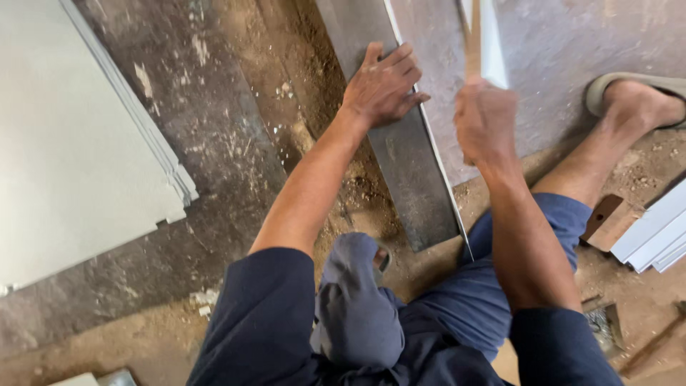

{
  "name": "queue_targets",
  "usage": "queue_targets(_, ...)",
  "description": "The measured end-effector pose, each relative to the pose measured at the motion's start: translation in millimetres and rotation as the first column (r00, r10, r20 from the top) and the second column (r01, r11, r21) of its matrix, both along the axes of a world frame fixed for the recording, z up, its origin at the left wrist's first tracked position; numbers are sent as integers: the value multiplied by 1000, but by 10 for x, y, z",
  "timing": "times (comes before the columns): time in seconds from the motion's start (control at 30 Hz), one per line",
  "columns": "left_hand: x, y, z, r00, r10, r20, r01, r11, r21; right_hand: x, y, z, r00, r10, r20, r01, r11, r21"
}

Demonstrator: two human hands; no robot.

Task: The person sits on the workshop floor and hammers a long galvanized metal strip with a wooden mallet to bend its edge against a steel bar. They reposition the strip, hammer along its length, and set the worked strip aside with other finished metal pieces.

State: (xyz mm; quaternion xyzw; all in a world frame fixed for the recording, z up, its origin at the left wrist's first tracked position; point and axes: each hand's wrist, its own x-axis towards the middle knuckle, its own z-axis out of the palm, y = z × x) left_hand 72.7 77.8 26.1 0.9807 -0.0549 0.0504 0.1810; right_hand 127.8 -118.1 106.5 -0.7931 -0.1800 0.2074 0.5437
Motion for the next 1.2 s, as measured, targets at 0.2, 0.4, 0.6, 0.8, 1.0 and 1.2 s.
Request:
queue_targets(0.2, 5, -2, -10, 999, 20, 28, -19, 1000, -9, 118, -49, -264, 777, 510, 370, -307, 819, -485)
queue_targets(0.4, -10, -4, -22, 1000, 4, 17, -4, 1000, 4, 202, 18, -269, 986, -78, 145, 46, 976, 214)
queue_targets(0.6, -15, -6, -50, 997, 19, 81, -17, 1000, -18, 271, 147, -219, 835, 276, 477, -192, 957, -217)
queue_targets(0.8, -18, 1, -101, 998, 8, 62, -8, 1000, -1, 310, 407, -83, 407, 430, 806, -174, 903, -394)
queue_targets(1.0, -23, 80, -111, 988, 0, 157, 6, 999, -40, 195, 113, -199, 861, 137, 489, -93, 989, -113)
queue_targets(1.2, -40, 76, -47, 993, -27, 112, 19, 997, 69, 93, -14, -450, 693, 449, 564, -181, 866, -467)
